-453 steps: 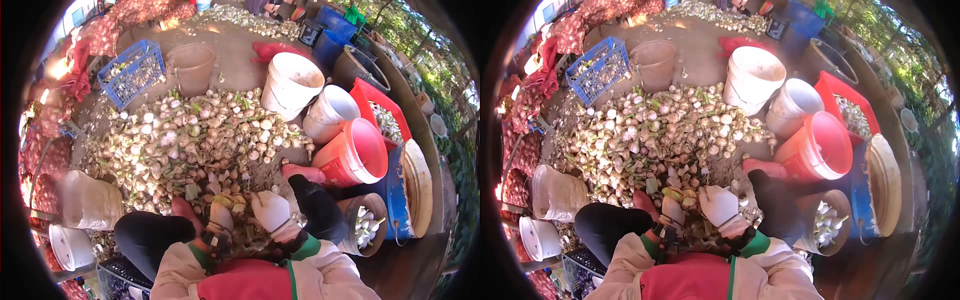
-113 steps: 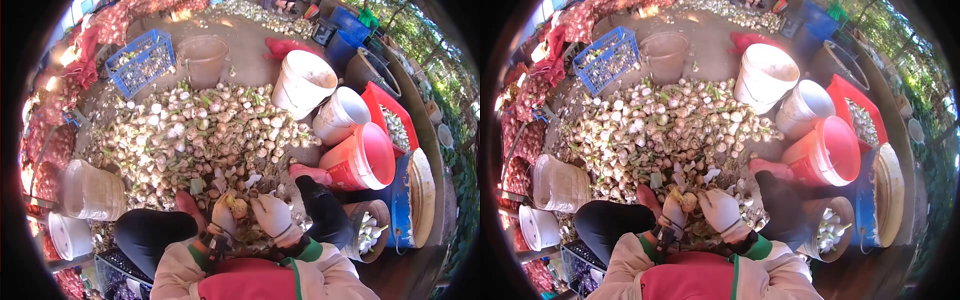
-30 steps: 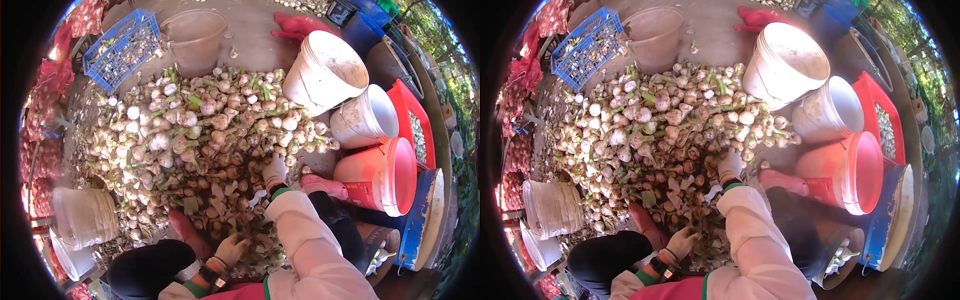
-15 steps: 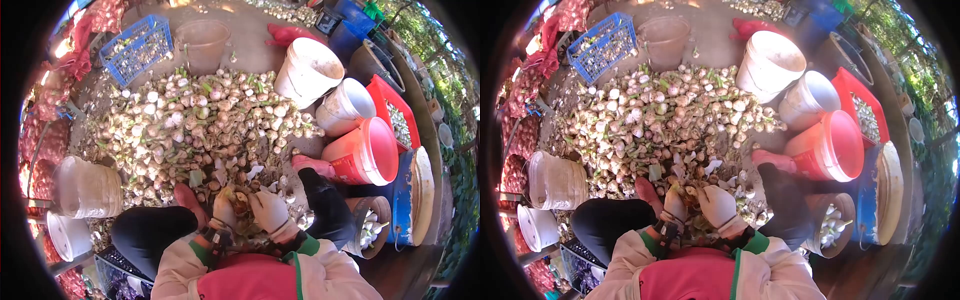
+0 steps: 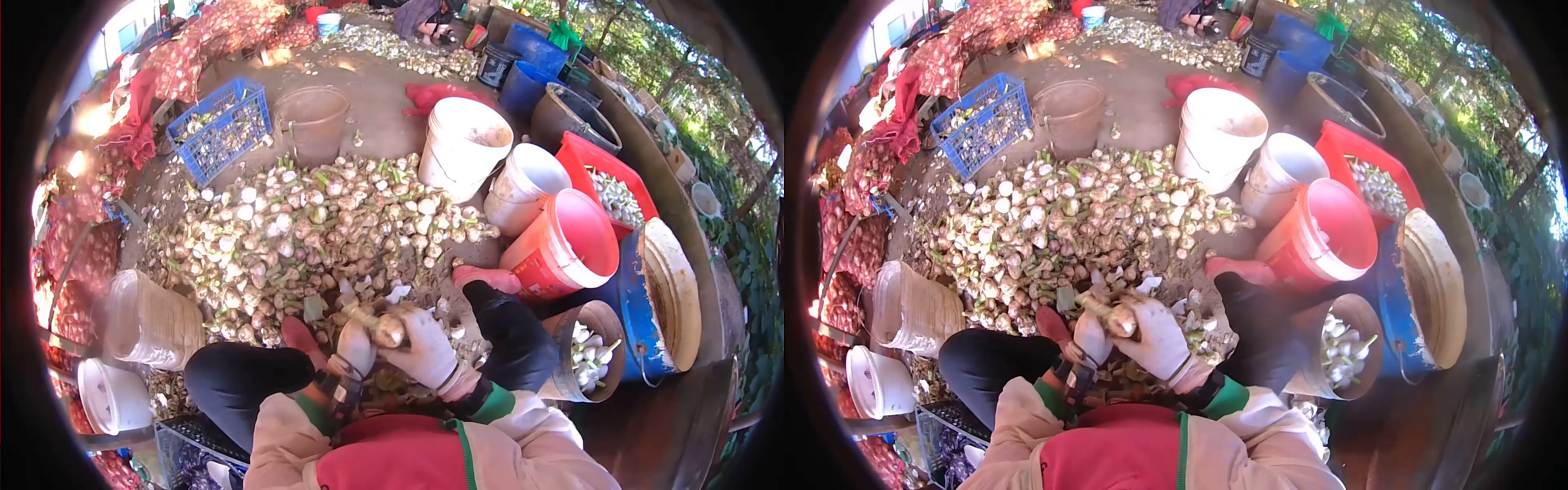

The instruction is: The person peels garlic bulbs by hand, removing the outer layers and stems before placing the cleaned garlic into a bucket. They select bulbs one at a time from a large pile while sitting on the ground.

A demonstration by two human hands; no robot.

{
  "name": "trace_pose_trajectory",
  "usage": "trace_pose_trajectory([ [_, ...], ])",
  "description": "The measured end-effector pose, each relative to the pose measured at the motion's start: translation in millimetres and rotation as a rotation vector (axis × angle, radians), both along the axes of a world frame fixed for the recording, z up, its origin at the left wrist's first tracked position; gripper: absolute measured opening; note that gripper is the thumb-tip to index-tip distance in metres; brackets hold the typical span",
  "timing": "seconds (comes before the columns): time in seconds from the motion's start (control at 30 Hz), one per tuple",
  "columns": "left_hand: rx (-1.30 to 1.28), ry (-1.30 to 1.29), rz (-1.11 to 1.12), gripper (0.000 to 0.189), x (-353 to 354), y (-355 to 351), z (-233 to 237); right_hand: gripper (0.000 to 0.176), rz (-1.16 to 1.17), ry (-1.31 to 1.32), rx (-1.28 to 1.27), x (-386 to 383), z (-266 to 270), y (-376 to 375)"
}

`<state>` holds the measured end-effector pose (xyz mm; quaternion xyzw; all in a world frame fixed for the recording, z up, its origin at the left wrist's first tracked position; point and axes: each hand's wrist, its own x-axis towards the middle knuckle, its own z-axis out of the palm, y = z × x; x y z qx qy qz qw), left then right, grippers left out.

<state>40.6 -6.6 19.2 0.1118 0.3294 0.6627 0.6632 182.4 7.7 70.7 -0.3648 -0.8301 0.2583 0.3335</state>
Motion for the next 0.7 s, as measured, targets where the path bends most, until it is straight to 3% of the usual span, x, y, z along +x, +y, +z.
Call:
trace_pose_trajectory([
  [0.07,0.120,0.361,-0.297,0.028,-26,-2,-20,0.060,-0.119,-0.112,0.119,7,-3,-1],
  [0.1,0.040,0.349,-0.307,0.017,-17,-7,10,0.056,-0.243,-0.218,0.227,10,-5,0],
  [0.13,0.040,0.347,-0.307,0.017,-10,-6,16,0.056,-0.243,-0.220,0.228,11,-7,-1],
  [0.2,-0.038,0.324,-0.242,0.015,-2,-9,20,0.047,-0.200,-0.382,0.528,7,-11,-6],
  [0.23,-0.082,0.182,-0.196,0.009,-2,-6,18,0.042,-0.197,-0.377,0.528,5,-12,-6],
  [0.37,-0.038,0.163,-0.058,0.006,-3,-9,19,0.041,-0.125,-0.342,0.546,4,-1,-8],
  [0.43,-0.088,0.273,-0.137,0.013,-13,-14,12,0.032,-0.155,0.210,0.006,5,7,-2],
  [0.47,-0.085,0.275,-0.135,0.013,-10,-20,8,0.029,-0.137,0.614,-0.663,6,-1,3],
  [0.53,0.265,0.707,-0.312,0.019,11,-32,21,0.021,-0.079,0.593,-0.803,28,-21,21],
  [0.57,0.168,0.796,-0.397,0.021,17,-36,16,0.021,-0.116,0.607,-0.912,31,-48,29],
  [0.6,0.170,0.793,-0.402,0.021,15,-30,24,0.021,-0.121,0.607,-0.911,29,-49,26],
  [0.67,0.028,0.478,-0.123,0.017,3,-17,44,0.030,-0.279,0.498,-0.743,15,-41,10],
  [0.7,-0.004,0.505,-0.241,0.016,-14,-16,24,0.037,-0.038,0.764,-0.816,1,-35,4],
])
